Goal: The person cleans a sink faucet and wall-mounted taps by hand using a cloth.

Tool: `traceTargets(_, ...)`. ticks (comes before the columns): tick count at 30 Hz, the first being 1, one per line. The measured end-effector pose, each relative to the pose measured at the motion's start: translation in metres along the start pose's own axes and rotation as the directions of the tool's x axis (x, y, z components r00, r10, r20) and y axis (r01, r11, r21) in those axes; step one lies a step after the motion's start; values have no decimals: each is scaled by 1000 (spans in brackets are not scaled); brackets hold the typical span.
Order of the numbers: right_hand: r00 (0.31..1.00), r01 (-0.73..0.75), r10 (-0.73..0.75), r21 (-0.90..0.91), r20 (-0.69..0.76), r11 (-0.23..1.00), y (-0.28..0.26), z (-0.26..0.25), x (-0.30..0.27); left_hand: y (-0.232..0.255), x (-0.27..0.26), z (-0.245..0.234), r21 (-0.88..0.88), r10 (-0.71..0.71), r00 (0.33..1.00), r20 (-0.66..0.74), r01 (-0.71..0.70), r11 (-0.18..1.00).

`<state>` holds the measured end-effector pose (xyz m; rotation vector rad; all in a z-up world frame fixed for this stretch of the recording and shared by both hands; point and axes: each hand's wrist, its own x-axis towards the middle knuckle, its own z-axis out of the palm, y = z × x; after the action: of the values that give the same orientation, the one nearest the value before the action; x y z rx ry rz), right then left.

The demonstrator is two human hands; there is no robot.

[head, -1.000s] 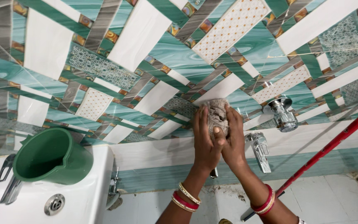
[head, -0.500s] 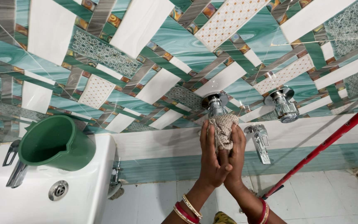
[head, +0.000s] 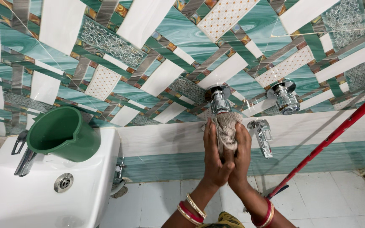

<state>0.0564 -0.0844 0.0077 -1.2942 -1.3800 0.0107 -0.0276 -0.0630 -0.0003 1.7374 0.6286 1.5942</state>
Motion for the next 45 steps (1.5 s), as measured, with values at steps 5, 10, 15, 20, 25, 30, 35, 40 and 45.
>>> traceTargets(5,1000,27,-27,50,-4,998,22,14,7,-18,10,5,0,10,1000,-4,-10,1000)
traceTargets(10,960,-271,258,130,107,954,39,18,-23,-42,-21,11,-122,-327,945,28,328,937)
traceTargets(15,1000,-23,23,37,-14,999,13,-1,-13,3,-13,7,-42,-10,1000,-15,9,999)
traceTargets(20,999,14,-13,11,-35,1000,12,0,23,22,34,8,-24,49,999,-13,-49,998)
traceTargets(25,867,-489,485,367,111,791,16,2,38,25,41,21,200,-29,1000,9,27,979)
traceTargets(30,984,153,-132,-184,119,971,-18,-4,62,8,37,24,-385,-254,958,-135,185,904)
traceTargets(35,932,287,-159,-400,325,870,-40,4,70,7,32,23,-843,-398,917,-41,182,506)
traceTargets(40,1000,26,-25,-104,7,994,-2,4,58,14,45,17,1,-43,991,-123,43,999)
traceTargets(45,920,-389,347,548,185,740,65,17,7,25,34,15,296,49,998,25,-55,954)
